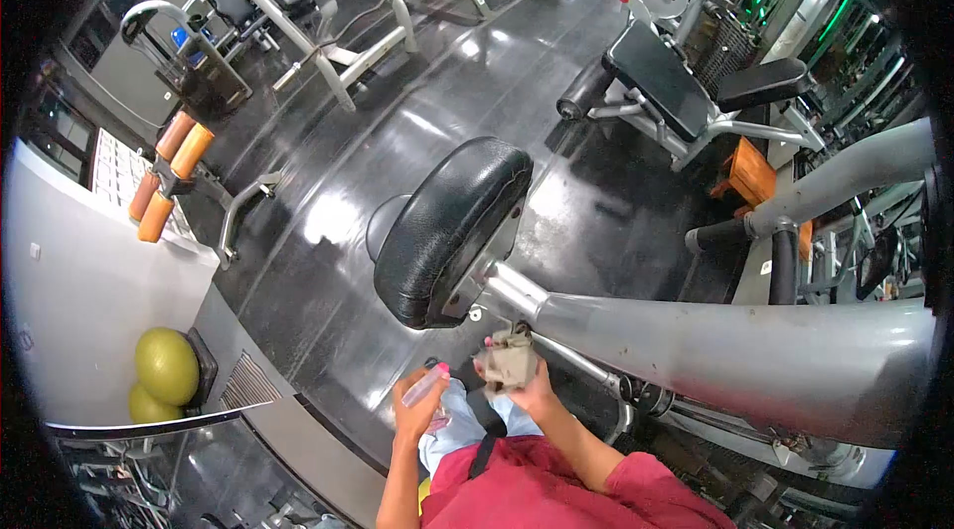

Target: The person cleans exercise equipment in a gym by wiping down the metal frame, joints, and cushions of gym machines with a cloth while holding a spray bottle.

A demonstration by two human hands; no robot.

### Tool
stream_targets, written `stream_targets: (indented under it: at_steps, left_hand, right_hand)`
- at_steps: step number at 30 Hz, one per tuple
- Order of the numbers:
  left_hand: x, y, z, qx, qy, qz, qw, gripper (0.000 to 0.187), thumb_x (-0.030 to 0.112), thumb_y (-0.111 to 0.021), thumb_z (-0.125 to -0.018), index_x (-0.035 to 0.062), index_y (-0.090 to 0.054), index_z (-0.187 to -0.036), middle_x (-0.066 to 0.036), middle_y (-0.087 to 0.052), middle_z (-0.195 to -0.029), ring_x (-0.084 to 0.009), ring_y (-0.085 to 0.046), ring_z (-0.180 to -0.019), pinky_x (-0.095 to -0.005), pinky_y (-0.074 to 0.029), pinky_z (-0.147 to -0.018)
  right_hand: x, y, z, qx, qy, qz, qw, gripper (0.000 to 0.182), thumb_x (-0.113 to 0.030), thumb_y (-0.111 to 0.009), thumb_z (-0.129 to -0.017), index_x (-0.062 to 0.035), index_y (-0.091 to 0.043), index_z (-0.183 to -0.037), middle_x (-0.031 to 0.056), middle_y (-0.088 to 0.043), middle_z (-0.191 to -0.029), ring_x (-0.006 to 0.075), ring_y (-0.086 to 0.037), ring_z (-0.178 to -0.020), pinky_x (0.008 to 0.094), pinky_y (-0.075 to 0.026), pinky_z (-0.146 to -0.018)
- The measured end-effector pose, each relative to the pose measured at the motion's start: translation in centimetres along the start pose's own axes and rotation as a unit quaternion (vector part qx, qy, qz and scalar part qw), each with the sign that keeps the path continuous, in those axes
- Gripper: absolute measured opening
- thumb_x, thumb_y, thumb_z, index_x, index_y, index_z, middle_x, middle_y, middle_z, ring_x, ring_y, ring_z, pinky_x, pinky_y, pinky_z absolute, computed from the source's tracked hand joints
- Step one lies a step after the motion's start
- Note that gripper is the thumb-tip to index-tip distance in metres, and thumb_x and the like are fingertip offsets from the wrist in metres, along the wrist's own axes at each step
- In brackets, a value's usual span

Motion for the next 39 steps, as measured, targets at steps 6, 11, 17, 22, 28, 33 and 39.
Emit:
stream_targets:
  at_steps: [6, 11, 17, 22, 28, 33, 39]
  left_hand:
    - [-1.8, -4.8, -3.4, 0.015, -0.035, 0.010, 0.999, 0.029, 0.027, -0.072, -0.083, 0.0025, -0.065, -0.070, 0.000, -0.058, -0.058, -0.0075, -0.051, -0.049, -0.0269, -0.038, -0.047]
    - [-4.0, -9.9, -6.1, 0.049, 0.005, 0.014, 0.999, 0.032, 0.029, -0.070, -0.082, -0.0004, -0.065, -0.072, -0.009, -0.059, -0.056, -0.0124, -0.052, -0.049, -0.0334, -0.041, -0.049]
    - [-6.8, -12.6, -8.1, 0.051, 0.027, 0.057, 0.997, 0.032, 0.030, -0.070, -0.082, -0.0009, -0.069, -0.073, -0.008, -0.063, -0.059, -0.0129, -0.055, -0.053, -0.0340, -0.044, -0.055]
    - [-5.2, -10.5, -6.5, 0.075, 0.086, 0.090, 0.989, 0.025, 0.027, -0.072, -0.083, 0.0020, -0.070, -0.078, -0.002, -0.063, -0.061, -0.0084, -0.054, -0.052, -0.0264, -0.040, -0.048]
    - [-6.3, -5.0, -3.4, 0.077, 0.086, 0.087, 0.990, 0.026, 0.029, -0.070, -0.084, 0.0029, -0.068, -0.079, -0.001, -0.063, -0.065, -0.0072, -0.050, -0.047, -0.0248, -0.038, -0.045]
    - [-8.4, -1.1, -0.7, 0.105, 0.092, 0.101, 0.985, 0.028, 0.029, -0.069, -0.086, 0.0016, -0.068, -0.080, -0.003, -0.064, -0.067, -0.0078, -0.051, -0.047, -0.0243, -0.039, -0.045]
    - [-8.9, 0.9, 1.2, 0.119, 0.116, 0.088, 0.982, 0.032, 0.032, -0.068, -0.087, 0.0012, -0.065, -0.080, -0.006, -0.065, -0.069, -0.0099, -0.051, -0.044, -0.0246, -0.038, -0.042]
  right_hand:
    - [-2.3, 7.2, 1.1, 0.168, -0.058, 0.113, 0.978, 0.044, -0.037, -0.037, -0.093, -0.0043, -0.060, -0.111, 0.0167, -0.066, -0.108, 0.0359, -0.065, -0.096, 0.0515, -0.053, -0.082]
    - [-3.4, 9.3, 2.6, 0.223, -0.019, 0.042, 0.974, 0.058, -0.048, -0.040, -0.085, -0.0031, -0.059, -0.116, 0.0180, -0.066, -0.107, 0.0349, -0.064, -0.095, 0.0479, -0.051, -0.087]
    - [-4.0, 10.6, 3.4, 0.202, -0.117, 0.144, 0.962, 0.048, -0.037, -0.043, -0.087, -0.0033, -0.060, -0.117, 0.0161, -0.067, -0.110, 0.0301, -0.065, -0.099, 0.0428, -0.053, -0.089]
    - [-2.4, 9.6, 1.5, 0.260, -0.140, 0.085, 0.951, 0.039, -0.031, -0.040, -0.096, -0.0055, -0.060, -0.118, 0.0138, -0.066, -0.114, 0.0287, -0.064, -0.102, 0.0426, -0.052, -0.091]
    - [1.0, 11.6, -8.0, 0.206, 0.000, 0.072, 0.976, 0.039, -0.028, -0.039, -0.100, -0.0031, -0.056, -0.124, 0.0117, -0.063, -0.120, 0.0264, -0.063, -0.106, 0.0437, -0.051, -0.093]
    - [4.1, 19.7, -18.0, 0.142, 0.248, 0.260, 0.922, 0.036, -0.026, -0.044, -0.099, -0.0035, -0.055, -0.125, 0.0123, -0.060, -0.125, 0.0280, -0.059, -0.114, 0.0418, -0.049, -0.096]
    - [3.6, 11.9, -13.4, 0.058, 0.340, 0.628, 0.697, 0.036, -0.003, -0.060, -0.084, 0.0011, -0.058, -0.120, 0.0145, -0.063, -0.117, 0.0262, -0.061, -0.106, 0.0338, -0.047, -0.096]
Point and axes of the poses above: each hand's wrist, its own z-axis away from the middle knuckle, its own y-axis out of the back of the hand, x = y × z, the point moved 1 cm from there along -z, towards the middle knuckle
